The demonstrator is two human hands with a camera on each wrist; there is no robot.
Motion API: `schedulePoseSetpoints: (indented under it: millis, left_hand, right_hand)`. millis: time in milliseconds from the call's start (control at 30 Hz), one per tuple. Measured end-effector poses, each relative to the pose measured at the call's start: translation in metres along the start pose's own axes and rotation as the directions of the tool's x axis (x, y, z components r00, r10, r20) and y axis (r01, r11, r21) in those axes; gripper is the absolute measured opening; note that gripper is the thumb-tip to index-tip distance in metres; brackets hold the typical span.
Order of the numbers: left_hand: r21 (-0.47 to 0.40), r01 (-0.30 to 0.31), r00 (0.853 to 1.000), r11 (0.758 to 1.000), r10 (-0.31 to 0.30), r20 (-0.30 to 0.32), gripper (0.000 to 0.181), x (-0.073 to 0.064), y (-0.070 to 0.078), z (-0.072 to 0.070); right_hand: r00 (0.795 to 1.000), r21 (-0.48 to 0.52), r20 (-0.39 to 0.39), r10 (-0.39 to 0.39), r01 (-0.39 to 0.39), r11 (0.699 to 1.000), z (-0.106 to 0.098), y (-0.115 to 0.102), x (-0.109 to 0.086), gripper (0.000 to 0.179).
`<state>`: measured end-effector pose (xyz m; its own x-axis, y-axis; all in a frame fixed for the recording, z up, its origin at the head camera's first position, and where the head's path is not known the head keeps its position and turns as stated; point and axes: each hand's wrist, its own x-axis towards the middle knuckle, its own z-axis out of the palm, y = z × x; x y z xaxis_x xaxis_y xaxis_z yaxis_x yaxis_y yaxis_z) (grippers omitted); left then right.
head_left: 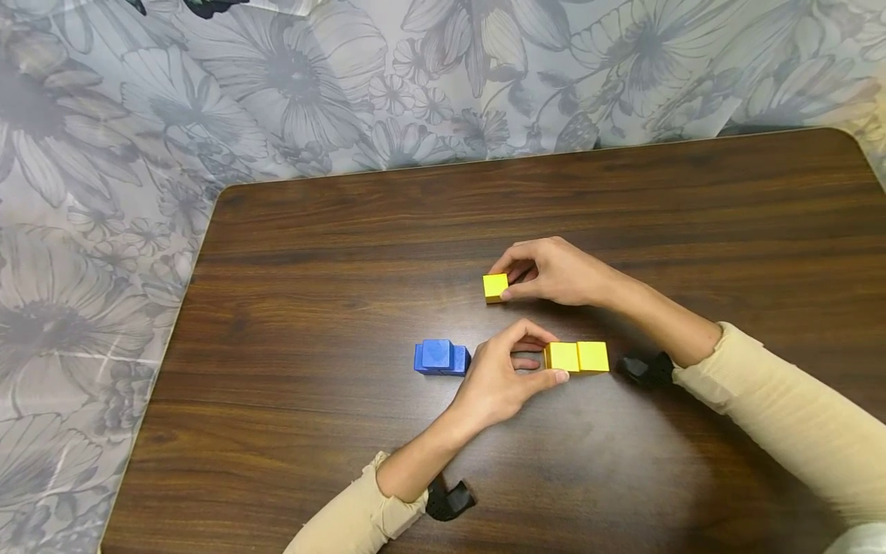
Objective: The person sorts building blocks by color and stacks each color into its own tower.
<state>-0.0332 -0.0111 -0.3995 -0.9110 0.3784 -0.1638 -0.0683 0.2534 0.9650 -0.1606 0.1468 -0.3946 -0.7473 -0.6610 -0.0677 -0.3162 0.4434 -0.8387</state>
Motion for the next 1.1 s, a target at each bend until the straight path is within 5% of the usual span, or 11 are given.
schedulePoseSetpoints:
  millis: [1100]
  left_hand:
    - [-0.014,0.045,0.999,0.999,-0.045,-0.011,0.037,0.001,0.001,0.002]
  right_hand:
    - [0.980,-0.043,-0.184,-0.076,0.069,0.997,-0.028,-0.024,-0.097,0.039]
